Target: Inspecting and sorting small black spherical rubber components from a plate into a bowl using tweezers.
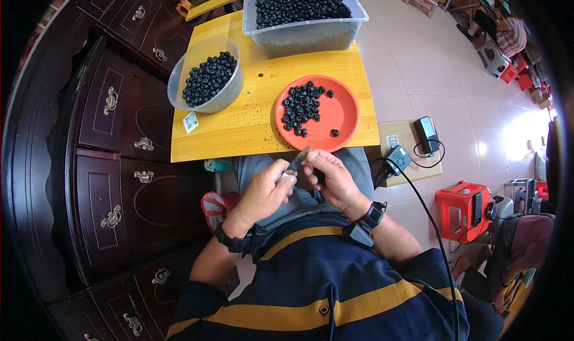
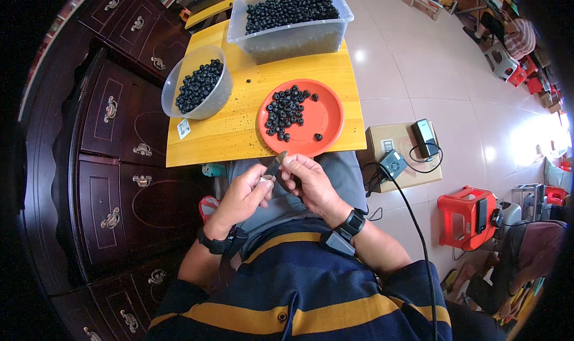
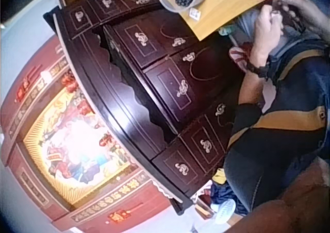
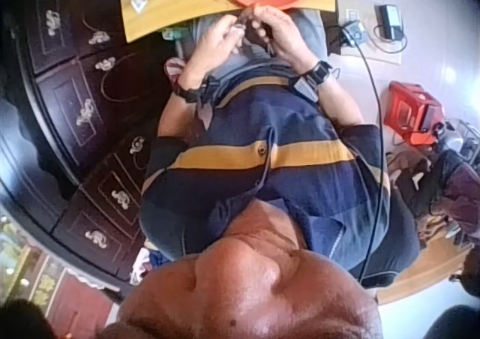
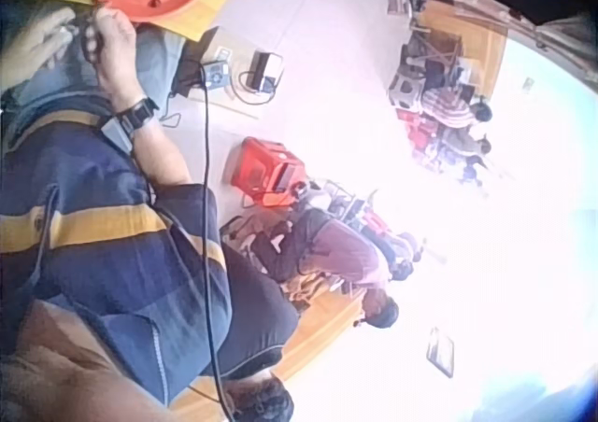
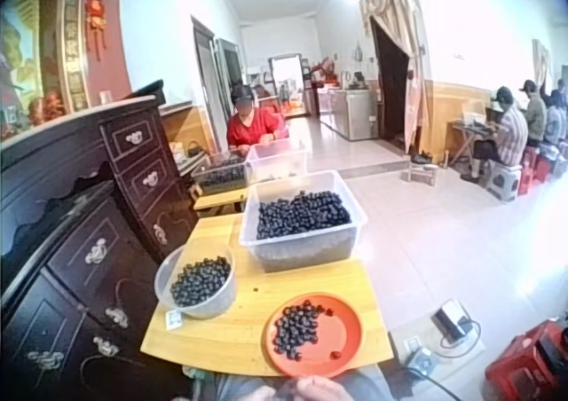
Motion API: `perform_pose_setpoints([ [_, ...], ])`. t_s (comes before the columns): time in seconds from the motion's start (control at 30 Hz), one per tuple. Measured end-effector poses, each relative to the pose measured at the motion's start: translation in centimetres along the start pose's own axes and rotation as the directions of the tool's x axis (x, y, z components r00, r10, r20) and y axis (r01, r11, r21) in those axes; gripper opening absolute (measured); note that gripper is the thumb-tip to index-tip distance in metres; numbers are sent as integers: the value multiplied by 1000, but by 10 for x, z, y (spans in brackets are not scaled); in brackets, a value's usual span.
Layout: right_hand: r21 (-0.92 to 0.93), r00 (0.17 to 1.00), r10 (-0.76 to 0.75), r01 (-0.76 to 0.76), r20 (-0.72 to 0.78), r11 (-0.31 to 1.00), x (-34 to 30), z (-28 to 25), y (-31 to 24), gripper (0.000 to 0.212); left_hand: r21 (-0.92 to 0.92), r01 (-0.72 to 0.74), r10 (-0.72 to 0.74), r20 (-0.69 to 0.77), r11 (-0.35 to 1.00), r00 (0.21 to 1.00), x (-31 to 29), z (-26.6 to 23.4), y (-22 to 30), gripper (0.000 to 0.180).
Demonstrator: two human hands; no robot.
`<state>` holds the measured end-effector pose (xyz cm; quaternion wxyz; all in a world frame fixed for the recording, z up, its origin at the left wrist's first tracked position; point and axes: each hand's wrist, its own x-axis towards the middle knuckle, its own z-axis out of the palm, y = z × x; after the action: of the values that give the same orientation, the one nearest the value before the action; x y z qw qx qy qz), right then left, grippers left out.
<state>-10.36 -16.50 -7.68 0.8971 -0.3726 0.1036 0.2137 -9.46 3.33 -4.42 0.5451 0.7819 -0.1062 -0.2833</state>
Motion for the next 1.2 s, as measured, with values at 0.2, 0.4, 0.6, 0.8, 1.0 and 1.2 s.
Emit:
perform_pose_setpoints([
  [0.2, 406, 972, 221, -236, 82, 883, 5, -6, 7, 45, 133, -234, 256, -183, 963, 949, 3, 3, 4, 25],
  [0.4, 441, 949, 186, -285, 253, 851, 6, -10, 23, 49, 252, -177, 238, -236, 951, 942, 5, 20, 8, 37],
  [0.6, 347, 958, 262, -286, 116, 893, 4, -5, 23, 45, 444, -123, 231, -198, 887, 953, 9, 23, 9, 35],
  [0.8, 296, 963, 266, -269, 52, 917, 1, -3, 21, 41, 463, -112, 218, -181, 879, 959, 8, 26, 6, 36],
  [1.0, 313, 946, 319, -319, 50, 895, 3, -12, 33, 35, 326, -117, 172, -146, 938, 974, 10, 23, -1, 37],
  [1.2, 304, 953, 304, -282, -24, 910, 1, -16, 33, 26, 259, -169, 239, -267, 951, 934, 14, 21, -5, 28],
])
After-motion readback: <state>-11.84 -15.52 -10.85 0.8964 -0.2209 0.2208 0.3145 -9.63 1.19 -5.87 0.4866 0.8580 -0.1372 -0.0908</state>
